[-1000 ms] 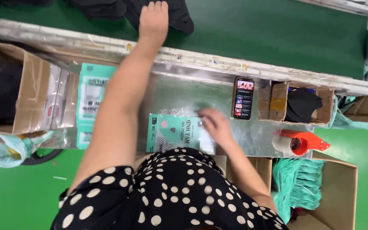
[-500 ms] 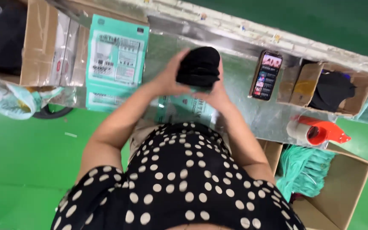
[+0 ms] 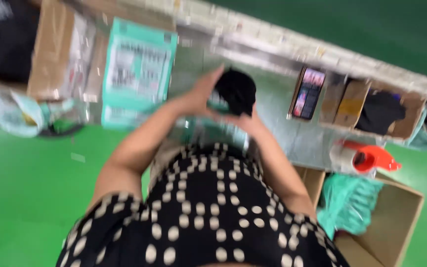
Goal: The recorder is packaging black face masks into green plastic pouches.
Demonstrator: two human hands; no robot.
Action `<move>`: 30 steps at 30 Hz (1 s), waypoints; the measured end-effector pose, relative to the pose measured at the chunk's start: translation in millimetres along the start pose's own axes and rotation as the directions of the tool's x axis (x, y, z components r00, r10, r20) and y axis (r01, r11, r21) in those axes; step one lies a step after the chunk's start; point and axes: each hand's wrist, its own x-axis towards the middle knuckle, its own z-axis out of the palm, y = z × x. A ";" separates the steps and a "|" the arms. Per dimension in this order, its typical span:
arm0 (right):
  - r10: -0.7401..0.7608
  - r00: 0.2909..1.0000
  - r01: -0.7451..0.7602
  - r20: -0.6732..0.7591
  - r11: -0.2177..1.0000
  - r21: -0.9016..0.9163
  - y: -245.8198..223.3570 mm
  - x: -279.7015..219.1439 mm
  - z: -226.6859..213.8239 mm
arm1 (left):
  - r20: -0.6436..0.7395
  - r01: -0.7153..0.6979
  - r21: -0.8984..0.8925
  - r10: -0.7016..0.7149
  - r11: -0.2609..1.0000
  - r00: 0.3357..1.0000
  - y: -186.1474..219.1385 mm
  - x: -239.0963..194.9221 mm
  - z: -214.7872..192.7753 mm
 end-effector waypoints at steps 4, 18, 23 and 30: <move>0.117 0.991 -0.112 -0.066 0.990 0.081 16.5 -13.0 -1.7 | -0.094 0.074 0.115 -0.064 0.991 0.994 -32.1 -3.6 18.5; 0.065 0.989 -0.059 0.136 0.997 -0.048 63.6 -30.5 -8.8 | -0.523 0.389 0.481 -0.100 0.786 0.846 -71.5 -38.7 -131.8; 0.280 0.959 -0.276 -0.037 0.957 0.083 18.5 -6.2 -8.3 | -0.414 0.501 0.442 -0.326 0.745 0.850 -91.4 -31.3 -145.6; 0.209 0.957 -0.225 -0.203 0.973 -0.059 3.0 3.7 -8.6 | -0.401 0.558 0.407 -0.407 0.723 0.821 -81.5 -21.5 -153.4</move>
